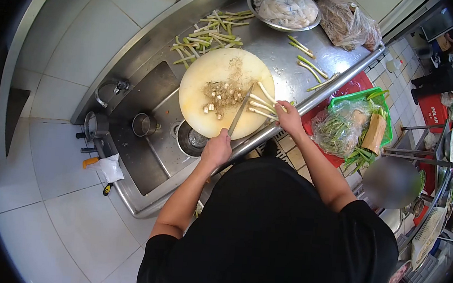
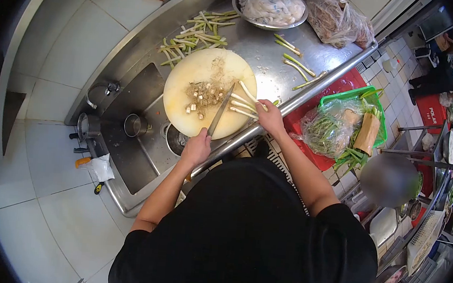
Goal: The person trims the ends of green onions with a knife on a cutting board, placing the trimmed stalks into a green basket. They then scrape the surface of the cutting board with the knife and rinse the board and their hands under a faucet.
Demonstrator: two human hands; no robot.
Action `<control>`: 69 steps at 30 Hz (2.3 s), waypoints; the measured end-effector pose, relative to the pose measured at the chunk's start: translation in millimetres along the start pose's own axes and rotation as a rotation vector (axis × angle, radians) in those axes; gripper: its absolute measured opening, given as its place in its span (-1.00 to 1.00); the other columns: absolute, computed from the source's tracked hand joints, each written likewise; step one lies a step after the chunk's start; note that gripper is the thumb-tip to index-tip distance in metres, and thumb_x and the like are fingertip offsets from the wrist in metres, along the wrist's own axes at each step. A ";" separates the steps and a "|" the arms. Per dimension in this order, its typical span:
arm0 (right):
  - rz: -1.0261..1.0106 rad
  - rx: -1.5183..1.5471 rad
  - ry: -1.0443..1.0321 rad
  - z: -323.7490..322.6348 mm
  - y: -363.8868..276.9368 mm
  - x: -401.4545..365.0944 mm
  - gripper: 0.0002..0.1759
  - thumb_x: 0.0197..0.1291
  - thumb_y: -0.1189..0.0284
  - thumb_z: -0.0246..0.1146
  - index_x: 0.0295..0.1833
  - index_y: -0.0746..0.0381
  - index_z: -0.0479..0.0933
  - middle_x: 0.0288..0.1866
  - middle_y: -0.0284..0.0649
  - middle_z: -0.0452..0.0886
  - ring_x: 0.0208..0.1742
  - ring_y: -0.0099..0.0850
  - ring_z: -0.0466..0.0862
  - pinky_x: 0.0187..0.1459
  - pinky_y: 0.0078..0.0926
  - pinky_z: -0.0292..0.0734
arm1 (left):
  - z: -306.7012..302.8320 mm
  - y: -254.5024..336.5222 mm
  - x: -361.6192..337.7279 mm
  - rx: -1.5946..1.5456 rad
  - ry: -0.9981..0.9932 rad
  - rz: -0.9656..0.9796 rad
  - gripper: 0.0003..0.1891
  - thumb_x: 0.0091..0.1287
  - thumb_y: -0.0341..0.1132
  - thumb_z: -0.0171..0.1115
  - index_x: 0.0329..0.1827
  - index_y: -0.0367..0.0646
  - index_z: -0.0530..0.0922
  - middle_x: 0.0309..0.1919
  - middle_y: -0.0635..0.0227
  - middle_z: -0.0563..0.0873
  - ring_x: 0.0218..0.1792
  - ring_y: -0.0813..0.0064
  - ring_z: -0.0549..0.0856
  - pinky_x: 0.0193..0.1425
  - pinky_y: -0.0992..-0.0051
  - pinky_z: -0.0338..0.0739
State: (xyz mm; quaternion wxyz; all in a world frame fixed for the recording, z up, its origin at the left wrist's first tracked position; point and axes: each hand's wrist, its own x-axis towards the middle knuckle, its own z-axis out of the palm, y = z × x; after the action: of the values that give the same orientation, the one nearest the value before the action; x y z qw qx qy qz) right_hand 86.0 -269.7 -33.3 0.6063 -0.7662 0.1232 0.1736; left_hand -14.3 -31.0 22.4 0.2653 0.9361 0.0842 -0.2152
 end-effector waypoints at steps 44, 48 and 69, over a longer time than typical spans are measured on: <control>-0.415 -1.108 -0.084 12.9 -17.4 -19.9 -0.36 0.32 0.24 0.14 0.46 0.17 0.22 -0.10 0.02 0.56 -0.25 -0.04 0.69 -0.23 -0.12 0.64 | -5.6 0.8 -1.3 0.100 -0.077 0.055 -0.79 0.45 -0.24 -0.05 -0.06 -0.21 0.35 -0.40 -0.25 0.64 -0.25 -0.28 0.64 -0.11 -0.11 0.49; -0.494 -1.136 -0.028 16.6 -20.1 -17.9 -0.39 0.30 0.22 0.18 0.40 0.23 0.28 -0.13 -0.03 0.54 -0.32 -0.12 0.70 -0.31 -0.20 0.64 | -6.8 -2.5 -0.2 0.114 -0.082 0.069 -0.78 0.47 -0.19 -0.06 -0.06 -0.17 0.38 -0.37 -0.21 0.65 -0.24 -0.25 0.66 -0.10 -0.12 0.49; -0.584 -1.183 -0.044 17.2 -11.9 -14.5 -0.49 0.33 0.29 0.12 0.33 0.28 0.37 -0.13 -0.10 0.52 -0.33 -0.21 0.68 -0.29 -0.24 0.60 | -10.1 20.4 2.3 0.110 -0.214 0.046 -0.79 0.45 -0.28 -0.04 -0.03 -0.26 0.31 -0.34 -0.24 0.66 -0.23 -0.23 0.67 -0.09 -0.10 0.49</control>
State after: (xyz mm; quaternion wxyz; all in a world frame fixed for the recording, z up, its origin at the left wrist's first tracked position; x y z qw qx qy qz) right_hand 75.6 -250.6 -20.2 0.1074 -0.9683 -0.2184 0.0561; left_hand -3.1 -42.8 38.5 0.2257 0.9226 0.0220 -0.3122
